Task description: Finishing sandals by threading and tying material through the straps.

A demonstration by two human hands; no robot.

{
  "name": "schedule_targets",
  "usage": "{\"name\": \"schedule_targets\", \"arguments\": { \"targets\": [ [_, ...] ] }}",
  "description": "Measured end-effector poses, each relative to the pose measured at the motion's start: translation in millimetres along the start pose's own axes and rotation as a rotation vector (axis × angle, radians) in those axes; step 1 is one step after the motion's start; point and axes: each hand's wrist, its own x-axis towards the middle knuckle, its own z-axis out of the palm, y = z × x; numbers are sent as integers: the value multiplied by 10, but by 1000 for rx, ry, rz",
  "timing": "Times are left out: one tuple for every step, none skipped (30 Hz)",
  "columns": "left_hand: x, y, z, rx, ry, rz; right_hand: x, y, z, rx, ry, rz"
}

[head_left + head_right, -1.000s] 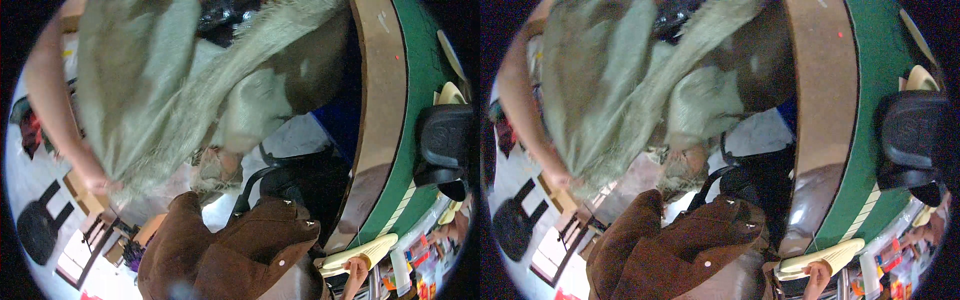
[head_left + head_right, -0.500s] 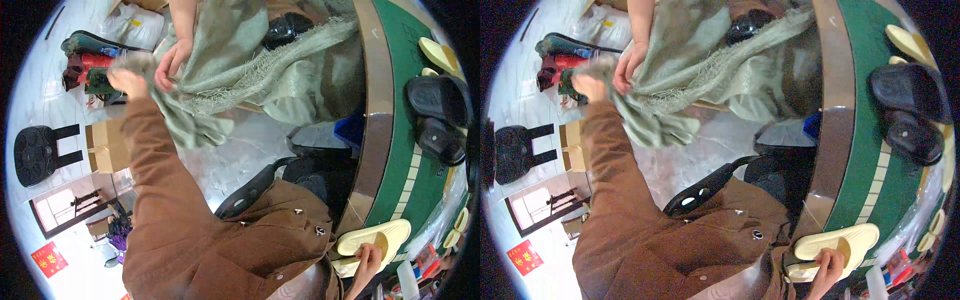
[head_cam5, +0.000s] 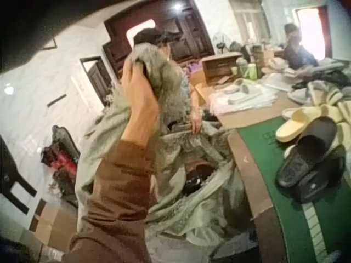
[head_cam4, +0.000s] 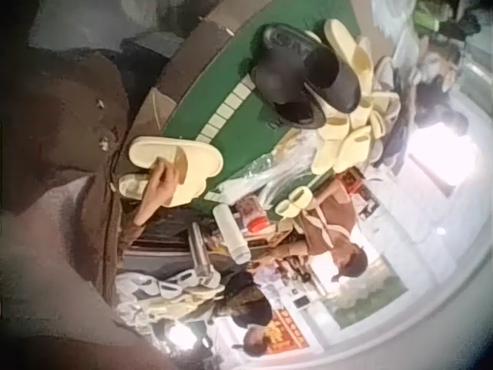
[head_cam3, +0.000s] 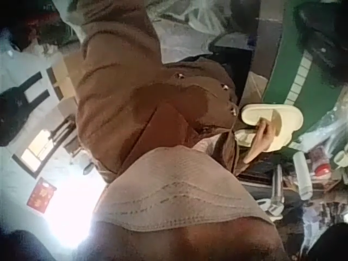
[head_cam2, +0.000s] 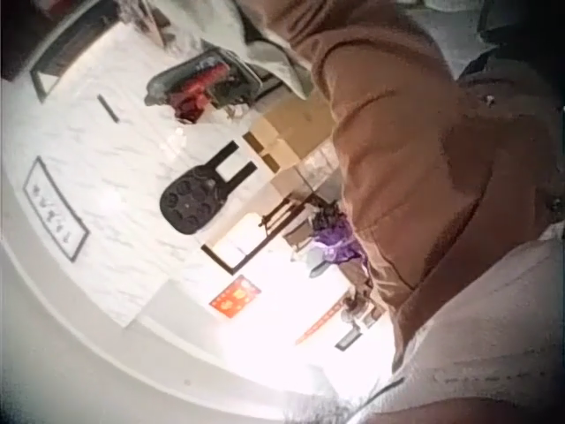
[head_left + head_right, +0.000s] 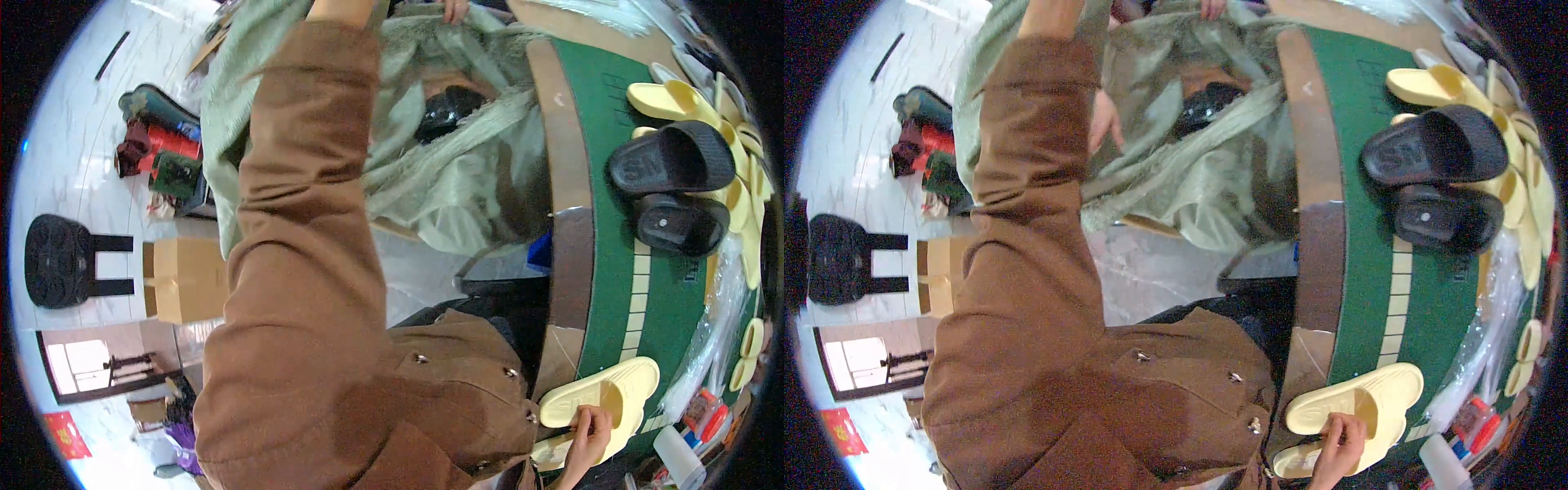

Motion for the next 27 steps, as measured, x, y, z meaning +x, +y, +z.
{"name": "schedule_targets", "arguments": {
  "targets": [
    [-21, -52, -143, -23, -88, -85, -6, -23, 24, 67, 3, 65],
    [-18, -104, -316, -43, -180, -171, 5, -58, 49, 75, 19, 69],
    [79, -64, -505, -44, -202, -227, 36, -110, 90, 71, 5, 37],
    [96, -102, -747, -58, -215, -303, 41, -148, 91, 47, -1, 20],
    [269, -367, -1151, 137, -151, -142, 44, -187, 69, 32, -20, 5],
    [756, -755, -1849, 347, 29, 84, 49, -203, 83, 57, -32, 0],
    [311, -837, -1955, 734, -49, 271, 3, -239, 23, -46, 6, 12],
    [-65, -874, -2088, 697, 29, 187, -37, -286, -34, -130, 33, 6],
    [363, -1070, -3068, 927, 5, 335, -26, -394, -44, -57, -8, 96],
    [734, -978, -3939, 1759, -134, 818, -3, -313, -66, -1, -2, 85],
    [-347, -1284, -4206, 2343, -831, 199, -44, -393, -47, -134, 30, 106],
    [220, -863, -4910, 1872, -535, -201, -39, -200, -117, -51, 21, 9],
    [-38, -946, -5048, 1788, -595, -194, -1, -191, -88, -61, 13, -19],
    [-462, -993, -5303, 1648, -529, -417, 26, -244, -58, -108, 12, -29],
    [-774, -973, -5503, 1512, -478, -634, 75, -240, 13, -107, 46, -101],
    [-992, -891, -5649, 1385, -438, -855, 110, -253, 80, -112, 70, -175],
    [-1084, -861, -5685, 1257, -402, -1075, 89, -293, 74, -77, 50, -144],
    [-1048, -1078, -5366, 1379, -443, -860, 22, -203, 52, -78, 120, -196],
    [-796, -1102, -5281, 1506, -421, -618, -6, -213, 44, -86, 103, -231],
    [-519, -1247, -4971, 1443, -532, -354, -84, -197, 12, -88, 125, -197],
    [-219, -1342, -4629, 1371, -592, -80, -133, -195, 11, -56, 194, -227],
    [-251, -1447, -4274, 1141, -483, -182, -195, -233, -5, -141, 194, -214],
    [-666, -1517, -3548, 1140, -526, 43, -265, -206, 50, -199, 278, -231],
    [-1029, -1148, -2592, 528, -422, -482, -339, -206, 30, -202, 307, -174],
    [-1181, -588, -2029, 481, -436, -468, -426, -194, 9, -193, 349, -184],
    [-1371, 103, -1433, 481, -640, -360, -507, -197, -43, -188, 388, -202],
    [-1247, 189, -988, 485, -819, -241, -570, -255, -43, -181, 415, -214]
  ]
}}
